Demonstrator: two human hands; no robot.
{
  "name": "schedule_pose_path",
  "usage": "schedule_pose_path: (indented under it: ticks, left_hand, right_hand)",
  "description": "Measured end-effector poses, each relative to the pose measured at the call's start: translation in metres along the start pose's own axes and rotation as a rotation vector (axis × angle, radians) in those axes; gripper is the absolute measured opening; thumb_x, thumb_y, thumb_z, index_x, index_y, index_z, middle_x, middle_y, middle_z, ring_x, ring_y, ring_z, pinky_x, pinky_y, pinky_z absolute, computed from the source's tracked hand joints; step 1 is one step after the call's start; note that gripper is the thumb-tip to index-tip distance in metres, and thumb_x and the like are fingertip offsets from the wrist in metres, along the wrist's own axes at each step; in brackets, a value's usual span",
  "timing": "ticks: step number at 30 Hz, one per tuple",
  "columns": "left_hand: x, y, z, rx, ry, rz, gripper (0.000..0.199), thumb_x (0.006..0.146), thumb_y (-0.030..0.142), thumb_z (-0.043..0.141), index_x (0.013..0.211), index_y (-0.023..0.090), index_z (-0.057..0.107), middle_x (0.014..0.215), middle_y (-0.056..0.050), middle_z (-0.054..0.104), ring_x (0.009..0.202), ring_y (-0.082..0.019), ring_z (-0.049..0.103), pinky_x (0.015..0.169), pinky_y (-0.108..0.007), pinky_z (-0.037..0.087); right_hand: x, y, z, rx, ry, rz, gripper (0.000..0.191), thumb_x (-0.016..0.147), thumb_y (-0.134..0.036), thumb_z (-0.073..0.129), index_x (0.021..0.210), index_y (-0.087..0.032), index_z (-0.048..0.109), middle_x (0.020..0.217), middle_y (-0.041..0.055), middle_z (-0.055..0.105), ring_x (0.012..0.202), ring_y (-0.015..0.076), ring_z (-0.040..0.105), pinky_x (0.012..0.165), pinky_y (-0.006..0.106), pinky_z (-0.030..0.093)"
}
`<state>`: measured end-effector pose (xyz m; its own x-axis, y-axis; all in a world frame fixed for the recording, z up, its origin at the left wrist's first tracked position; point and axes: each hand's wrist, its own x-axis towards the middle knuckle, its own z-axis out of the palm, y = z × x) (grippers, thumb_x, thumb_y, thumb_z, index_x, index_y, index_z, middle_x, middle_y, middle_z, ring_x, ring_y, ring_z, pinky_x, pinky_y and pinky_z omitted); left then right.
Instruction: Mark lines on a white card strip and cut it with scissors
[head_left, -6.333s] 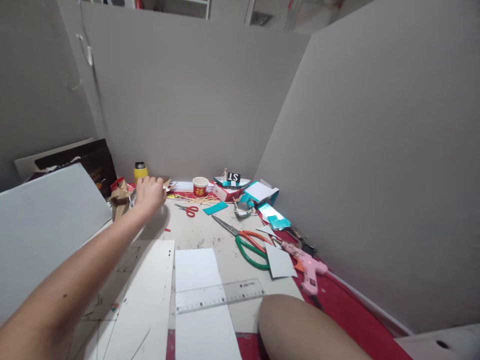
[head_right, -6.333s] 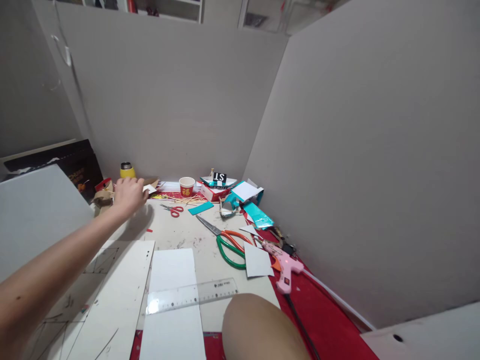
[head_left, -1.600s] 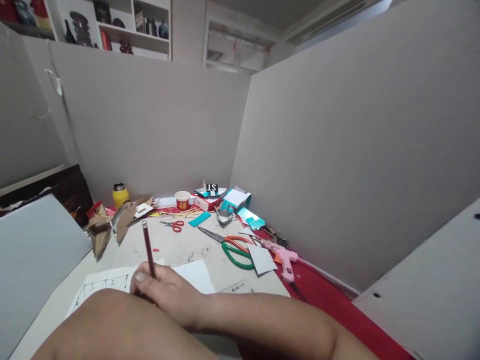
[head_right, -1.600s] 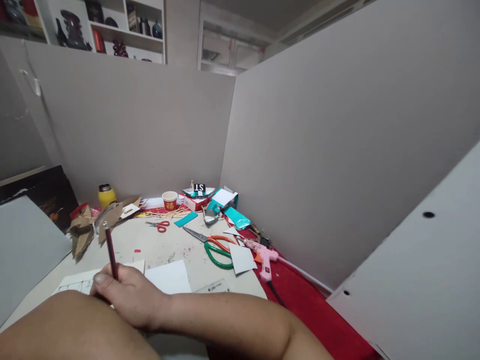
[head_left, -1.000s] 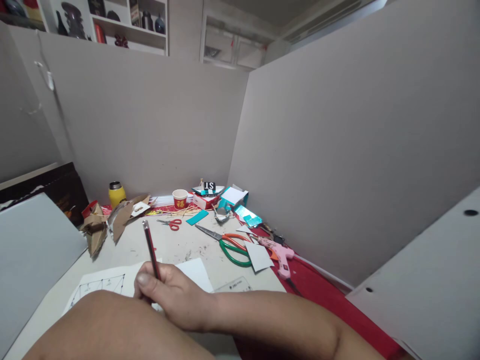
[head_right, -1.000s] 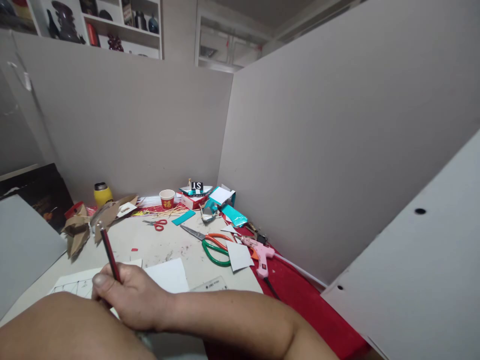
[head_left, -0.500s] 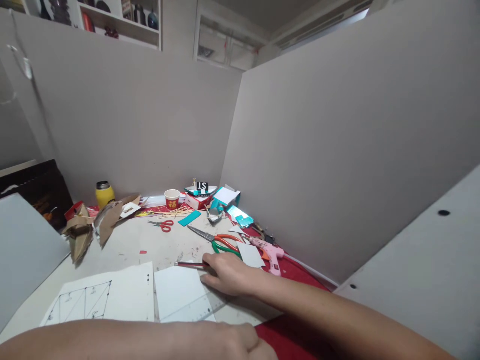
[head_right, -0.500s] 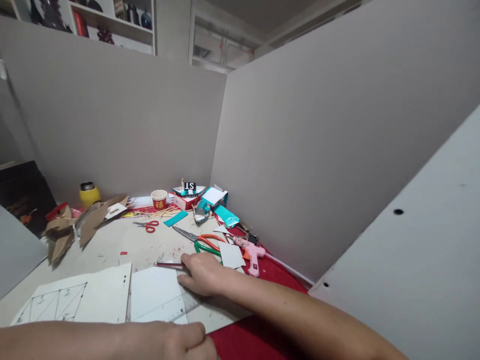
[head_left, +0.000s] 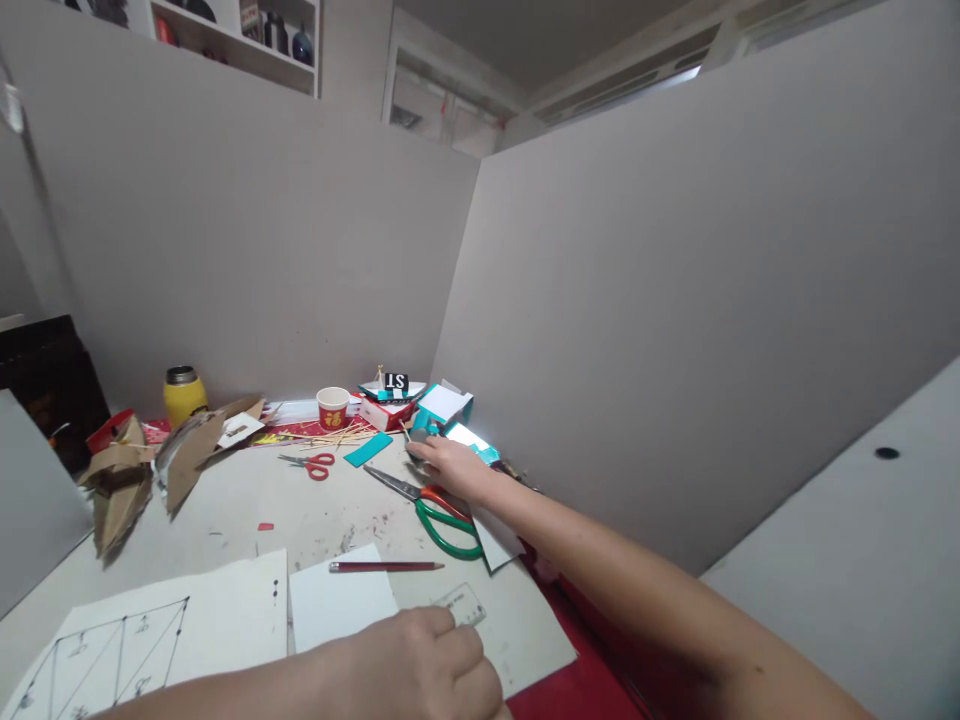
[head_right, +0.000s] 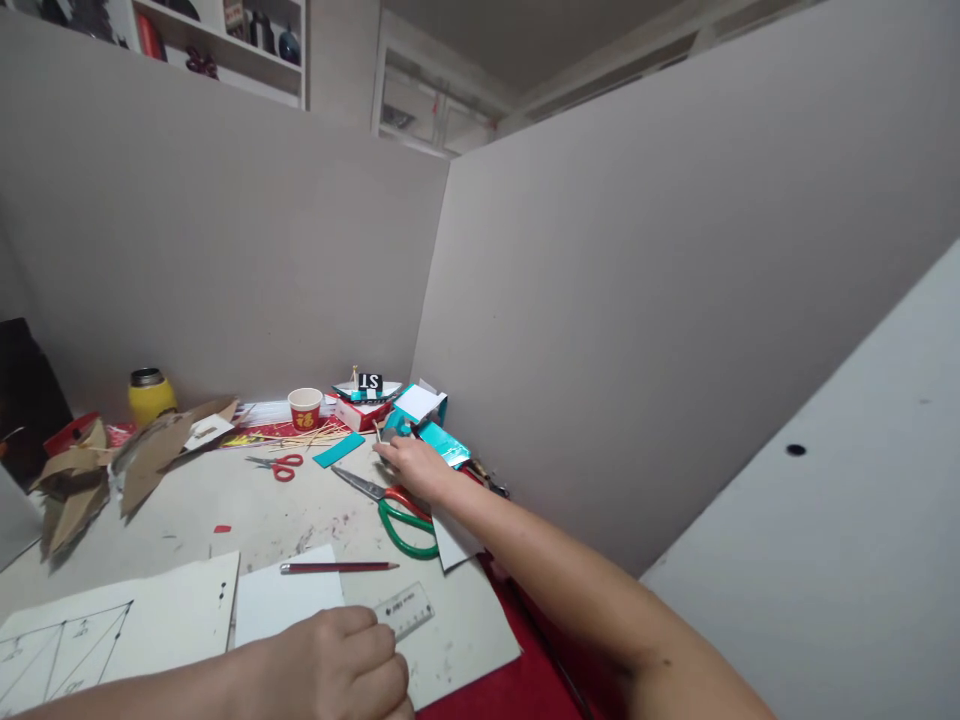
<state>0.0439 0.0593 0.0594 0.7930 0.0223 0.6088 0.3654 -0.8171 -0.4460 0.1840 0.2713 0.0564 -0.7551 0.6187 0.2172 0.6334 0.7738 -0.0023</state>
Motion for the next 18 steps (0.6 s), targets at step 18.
schedule_pose_path:
  ticks: [18]
  left_hand:
    - [-0.009, -0.005, 0.005, -0.035, -0.071, -0.078, 0.019, 0.082, 0.016, 0.059, 0.064, 0.019, 0.051, 0.056, 0.002, 0.048, 0.050, -0.015, 0.041, 0.045, -0.031, 0.029]
  right_hand:
    - [0.006, 0.027, 0.001, -0.002, 0.006, -0.112, 0.037, 0.096, -0.010, 0.039, 0.126, -0.014, 0.061, 0.110, 0.0153, 0.066, 0.100, 0.0227, 0.058, 0.088, 0.035, 0.042]
